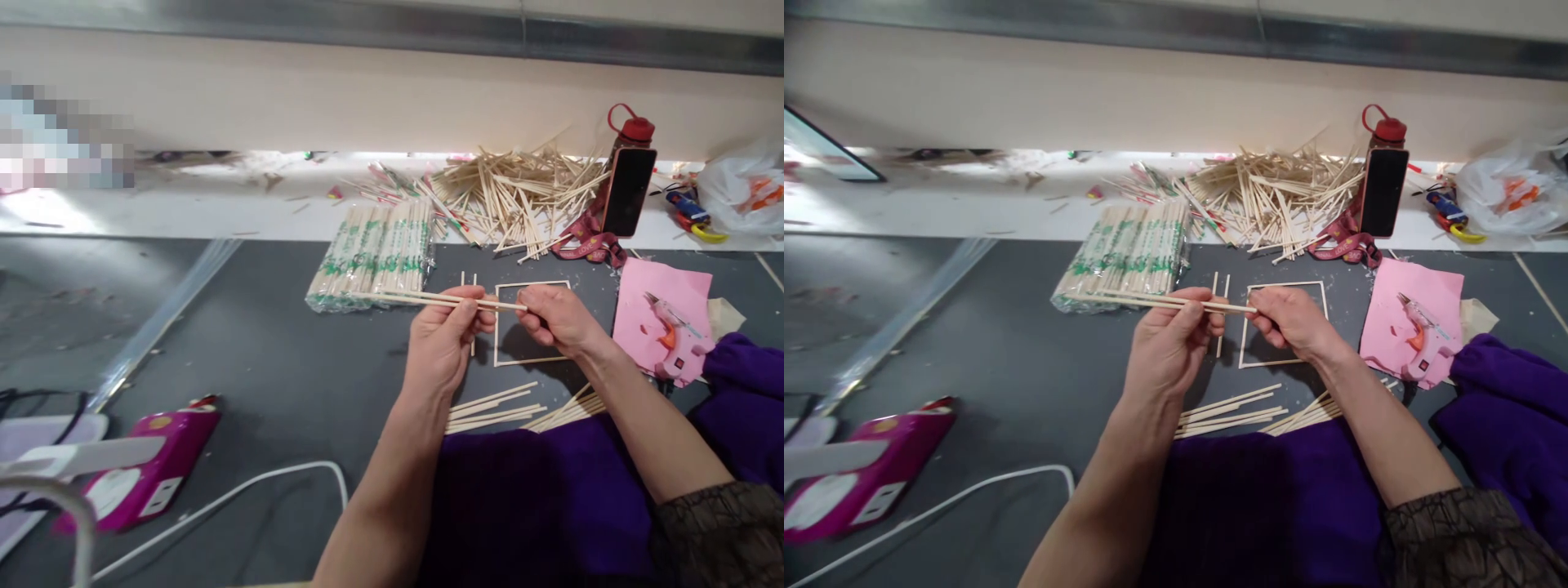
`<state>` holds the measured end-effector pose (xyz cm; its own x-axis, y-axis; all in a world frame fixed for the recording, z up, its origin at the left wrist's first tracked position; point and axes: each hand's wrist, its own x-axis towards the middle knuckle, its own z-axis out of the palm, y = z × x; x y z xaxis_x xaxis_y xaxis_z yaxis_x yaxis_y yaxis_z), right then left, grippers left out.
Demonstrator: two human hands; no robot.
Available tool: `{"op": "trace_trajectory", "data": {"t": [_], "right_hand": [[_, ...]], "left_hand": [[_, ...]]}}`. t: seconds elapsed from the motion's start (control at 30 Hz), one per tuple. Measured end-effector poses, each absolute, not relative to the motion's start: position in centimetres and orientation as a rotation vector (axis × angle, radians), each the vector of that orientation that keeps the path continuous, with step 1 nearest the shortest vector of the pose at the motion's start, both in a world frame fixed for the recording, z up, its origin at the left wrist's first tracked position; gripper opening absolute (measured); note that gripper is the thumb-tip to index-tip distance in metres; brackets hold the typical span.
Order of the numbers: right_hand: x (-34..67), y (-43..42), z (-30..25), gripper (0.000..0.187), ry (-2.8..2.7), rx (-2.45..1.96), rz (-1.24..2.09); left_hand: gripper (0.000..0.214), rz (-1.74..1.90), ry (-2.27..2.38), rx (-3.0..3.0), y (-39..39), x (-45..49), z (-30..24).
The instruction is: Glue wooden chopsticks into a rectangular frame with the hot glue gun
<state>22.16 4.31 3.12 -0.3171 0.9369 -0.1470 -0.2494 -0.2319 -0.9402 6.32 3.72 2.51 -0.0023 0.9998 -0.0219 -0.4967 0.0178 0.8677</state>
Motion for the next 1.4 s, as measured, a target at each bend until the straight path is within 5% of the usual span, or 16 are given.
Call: {"op": "trace_trajectory", "data": {"t": [0.37, 0.6, 1.4], "right_hand": [[21.5, 4.1, 2.9, 0.043, -0.866, -0.887, 1.969], [22.7, 5.0, 2.4, 0.034, -0.887, -1.154, 1.559], [21.3, 4.7, 2.1, 0.021, -0.735, -1.053, 1.479]], "left_hand": [[0.024, 1.385, 0.683, 0.74, 3.6, 6.8, 1.8], [0.016, 1.438, 0.776, 0.708, 3.8, 6.6, 1.6], [0.024, 1.576, 0.985, 0.782, 2.9, 8.7, 1.4]]}}
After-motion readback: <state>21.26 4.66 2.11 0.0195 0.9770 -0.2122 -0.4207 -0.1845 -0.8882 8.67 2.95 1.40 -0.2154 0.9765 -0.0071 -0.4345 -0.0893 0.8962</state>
